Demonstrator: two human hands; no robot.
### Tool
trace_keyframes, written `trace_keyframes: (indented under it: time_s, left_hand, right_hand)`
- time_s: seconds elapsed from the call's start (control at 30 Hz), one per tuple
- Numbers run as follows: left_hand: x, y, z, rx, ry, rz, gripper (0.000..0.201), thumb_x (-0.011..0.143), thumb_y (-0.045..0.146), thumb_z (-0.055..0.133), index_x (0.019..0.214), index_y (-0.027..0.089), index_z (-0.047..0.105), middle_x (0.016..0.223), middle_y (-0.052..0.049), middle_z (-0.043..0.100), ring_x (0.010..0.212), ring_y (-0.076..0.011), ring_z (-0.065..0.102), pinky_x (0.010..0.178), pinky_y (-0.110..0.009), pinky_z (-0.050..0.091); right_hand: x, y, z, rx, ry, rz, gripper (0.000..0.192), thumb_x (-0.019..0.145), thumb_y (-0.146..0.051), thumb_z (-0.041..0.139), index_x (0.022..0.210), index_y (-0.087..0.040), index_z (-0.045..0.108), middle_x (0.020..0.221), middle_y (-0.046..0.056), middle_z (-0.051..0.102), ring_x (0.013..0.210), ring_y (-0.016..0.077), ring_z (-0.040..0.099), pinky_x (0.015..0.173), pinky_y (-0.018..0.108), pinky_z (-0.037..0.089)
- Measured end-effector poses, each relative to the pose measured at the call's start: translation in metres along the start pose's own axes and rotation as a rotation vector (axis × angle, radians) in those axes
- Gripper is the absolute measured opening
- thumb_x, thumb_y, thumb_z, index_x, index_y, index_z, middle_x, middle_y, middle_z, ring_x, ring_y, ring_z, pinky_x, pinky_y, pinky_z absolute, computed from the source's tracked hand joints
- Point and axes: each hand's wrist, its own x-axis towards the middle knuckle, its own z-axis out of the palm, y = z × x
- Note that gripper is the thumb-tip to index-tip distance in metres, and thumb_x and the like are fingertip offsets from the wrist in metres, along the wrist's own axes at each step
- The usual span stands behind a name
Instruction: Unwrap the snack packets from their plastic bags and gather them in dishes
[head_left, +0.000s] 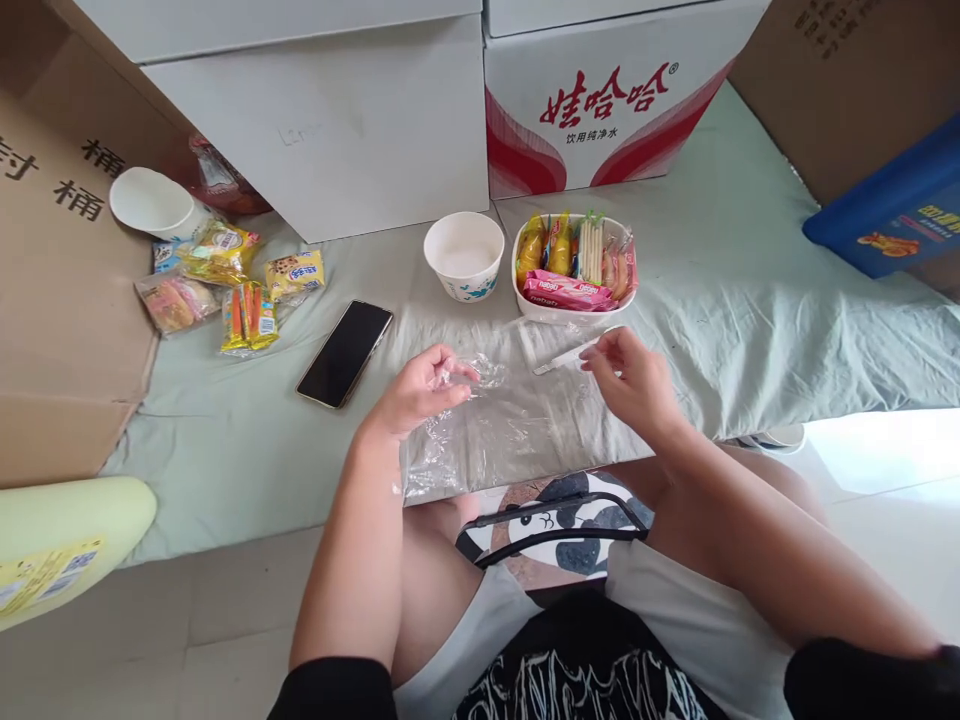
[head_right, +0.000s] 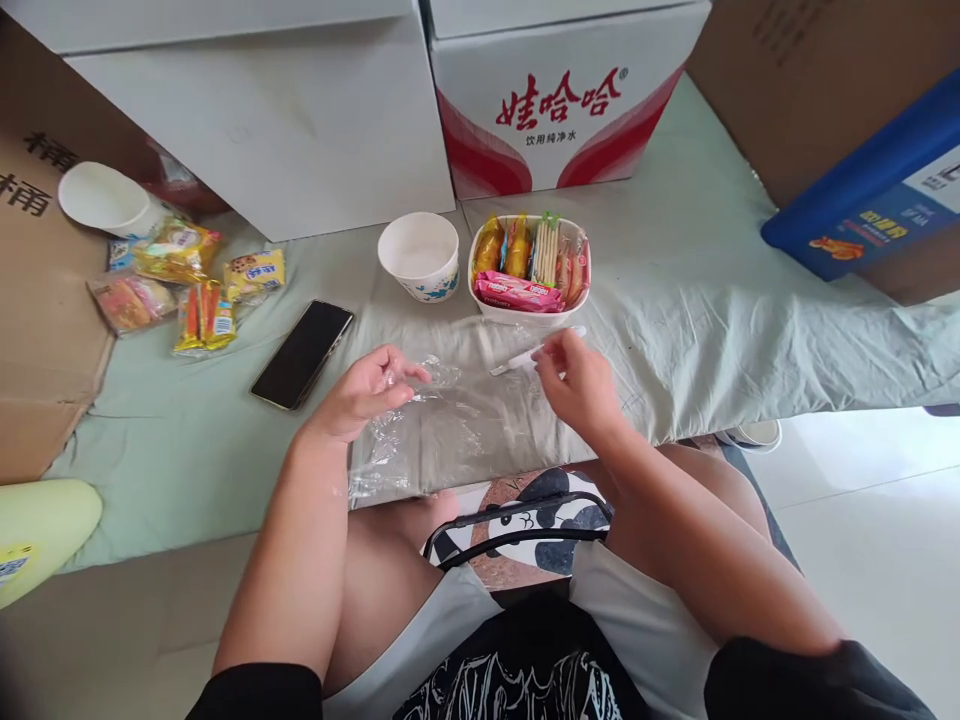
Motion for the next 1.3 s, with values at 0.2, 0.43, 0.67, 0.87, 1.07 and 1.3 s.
trace_keyframes:
  time_s: [0.2, 0.43, 0.67, 0.87, 1.07, 1.3]
  left_hand:
    - [0.013, -0.016, -0.003, 0.156, 0.406, 0.047, 0.023, 0.068, 0.025, 0.073, 0.085, 0.021, 0.059, 0.079, 0.001, 0.070, 0.059, -0.0108, 0.056, 0.057, -0.023, 0.040]
    - [0.017, -0.007, 0.001, -0.333, 0.532, 0.276, 0.043, 0.066, 0.042, 0.086, 0.095, 0.025, 0.060, 0.077, 0.002, 0.068, 0.071, -0.0147, 0.070, 0.067, -0.026, 0.056]
    - [0.011, -0.010, 0.006, -0.204, 0.118, -0.076, 0.046, 0.061, 0.049, 0.092, 0.085, 0.018, 0.068, 0.072, -0.006, 0.075, 0.064, -0.0204, 0.074, 0.058, -0.028, 0.058]
    - [0.016, -0.010, 0.012, -0.319, 0.365, 0.108, 0.051, 0.065, 0.060, 0.088, 0.091, 0.024, 0.063, 0.067, 0.002, 0.072, 0.053, -0.0152, 0.071, 0.051, -0.024, 0.057]
    - [0.015, -0.011, 0.012, -0.338, 0.446, 0.181, 0.057, 0.066, 0.069, 0.085, 0.094, 0.026, 0.060, 0.061, 0.006, 0.069, 0.046, -0.0124, 0.065, 0.047, -0.022, 0.054]
    - [0.010, -0.013, 0.005, -0.048, 0.584, 0.196, 0.052, 0.075, 0.072, 0.077, 0.094, 0.025, 0.066, 0.044, 0.008, 0.055, 0.036, -0.0113, 0.055, 0.036, -0.020, 0.040]
  right_hand:
    - [0.003, -0.003, -0.023, 0.295, 0.235, 0.031, 0.025, 0.086, -0.034, 0.067, 0.101, -0.029, 0.048, 0.083, -0.002, 0.069, 0.059, 0.0147, 0.064, 0.060, 0.032, 0.055]
    - [-0.003, -0.002, -0.025, 0.459, -0.120, 0.090, 0.041, 0.070, -0.047, 0.087, 0.096, -0.026, 0.064, 0.077, -0.001, 0.067, 0.064, 0.0160, 0.063, 0.058, 0.031, 0.051]
    - [-0.006, -0.004, -0.025, 0.586, 0.029, -0.022, 0.044, 0.070, -0.050, 0.089, 0.094, -0.030, 0.058, 0.089, 0.000, 0.072, 0.083, 0.0193, 0.069, 0.077, 0.035, 0.057]
    - [-0.011, -0.005, -0.019, 0.660, -0.160, 0.126, 0.047, 0.069, -0.057, 0.088, 0.083, -0.026, 0.056, 0.106, 0.005, 0.073, 0.096, 0.0228, 0.069, 0.086, 0.040, 0.056]
    - [-0.014, -0.010, -0.012, 0.568, -0.214, 0.147, 0.044, 0.068, -0.053, 0.088, 0.092, -0.028, 0.062, 0.092, 0.002, 0.075, 0.083, 0.0204, 0.069, 0.076, 0.037, 0.056]
    - [-0.011, -0.012, -0.025, 0.457, 0.081, 0.016, 0.041, 0.081, -0.059, 0.079, 0.082, -0.027, 0.055, 0.063, -0.003, 0.068, 0.057, 0.0172, 0.066, 0.063, 0.034, 0.055]
